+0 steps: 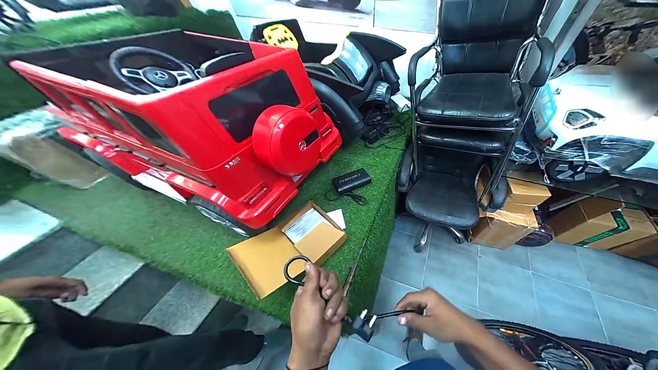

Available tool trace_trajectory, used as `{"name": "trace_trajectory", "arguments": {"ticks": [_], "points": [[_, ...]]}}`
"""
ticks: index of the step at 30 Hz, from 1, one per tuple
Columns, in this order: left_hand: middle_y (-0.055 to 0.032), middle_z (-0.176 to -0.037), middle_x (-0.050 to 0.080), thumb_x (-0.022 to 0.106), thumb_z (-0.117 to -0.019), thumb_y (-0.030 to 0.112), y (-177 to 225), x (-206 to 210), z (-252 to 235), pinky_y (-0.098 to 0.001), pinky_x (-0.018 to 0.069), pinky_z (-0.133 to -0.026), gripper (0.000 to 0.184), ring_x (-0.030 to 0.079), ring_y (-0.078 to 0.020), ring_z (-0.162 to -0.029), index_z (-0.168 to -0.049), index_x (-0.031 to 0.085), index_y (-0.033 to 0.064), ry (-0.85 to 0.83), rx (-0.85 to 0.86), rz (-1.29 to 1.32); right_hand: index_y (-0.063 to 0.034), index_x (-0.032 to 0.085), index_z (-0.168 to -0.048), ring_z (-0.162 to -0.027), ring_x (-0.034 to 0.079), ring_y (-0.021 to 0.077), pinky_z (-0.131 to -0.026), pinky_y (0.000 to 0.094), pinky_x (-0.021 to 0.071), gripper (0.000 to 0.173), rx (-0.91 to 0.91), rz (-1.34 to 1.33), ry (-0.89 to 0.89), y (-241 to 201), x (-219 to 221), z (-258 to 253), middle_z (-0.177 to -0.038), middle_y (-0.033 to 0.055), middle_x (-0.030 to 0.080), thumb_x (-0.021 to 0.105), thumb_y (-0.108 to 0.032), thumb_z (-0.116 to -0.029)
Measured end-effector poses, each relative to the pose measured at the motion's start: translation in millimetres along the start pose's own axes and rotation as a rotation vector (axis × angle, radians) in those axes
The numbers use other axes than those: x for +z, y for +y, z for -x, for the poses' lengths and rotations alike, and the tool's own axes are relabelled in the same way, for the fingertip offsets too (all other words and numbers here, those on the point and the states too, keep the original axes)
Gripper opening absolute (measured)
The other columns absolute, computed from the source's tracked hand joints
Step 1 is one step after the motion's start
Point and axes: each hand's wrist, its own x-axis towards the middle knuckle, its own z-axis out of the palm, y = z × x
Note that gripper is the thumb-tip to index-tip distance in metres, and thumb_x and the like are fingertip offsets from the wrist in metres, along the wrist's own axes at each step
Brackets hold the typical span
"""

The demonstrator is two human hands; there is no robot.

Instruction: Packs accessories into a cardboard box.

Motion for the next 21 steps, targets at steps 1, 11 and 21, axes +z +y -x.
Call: {"name": "trace_trajectory", "arguments": {"ticks": [1,11,21], "points": [[0.0044,-0.05,0.04,0.023,-0.113,0.039,-3.5,-1.8,0.4,-0.0179,0.0318,-0.029,0.056,0.032,-0.0036,-0.032,-0.069,0.045,0.0126,-0.012,0.054,-0.178,-0.0046,0.073,-0.112,-0.064,0.062,0.0084,-0.06,0.0287,0.0545,0.023,0.003,-0.02,-0.056,-11.7,-18.9,-3.2,-0.079,0.0042,0.07,0.066,-0.024,-0.1009],[0.0022,-0.078,0.062,0.056,-0.0951,0.065,-34.0,-5.8,15.9,-0.0149,0.0315,-0.036,0.055,0.036,0.0006,-0.042,-0.1,0.062,0.0106,-0.432,-0.049,-0.572,-0.0068,0.077,-0.095,-0.062,0.063,0.006,-0.059,0.0273,0.0551,0.018,-0.178,0.261,0.063,-92.1,-68.6,-104.4,-0.082,0.0,0.074,0.085,-0.02,-0.0852],[-0.0035,-0.077,0.068,0.034,-0.1114,0.016,-40.6,-32.0,0.3,-0.0166,0.0367,-0.043,0.024,0.05,-0.0045,-0.049,-0.106,0.053,0.0033,0.087,0.286,-0.517,-0.0024,0.063,-0.129,-0.075,0.068,0.0161,-0.074,0.0392,0.06,0.04,0.036,-0.021,0.306,35.3,57.9,-63.3,-0.088,0.0071,0.071,0.044,-0.032,-0.1094]]}}
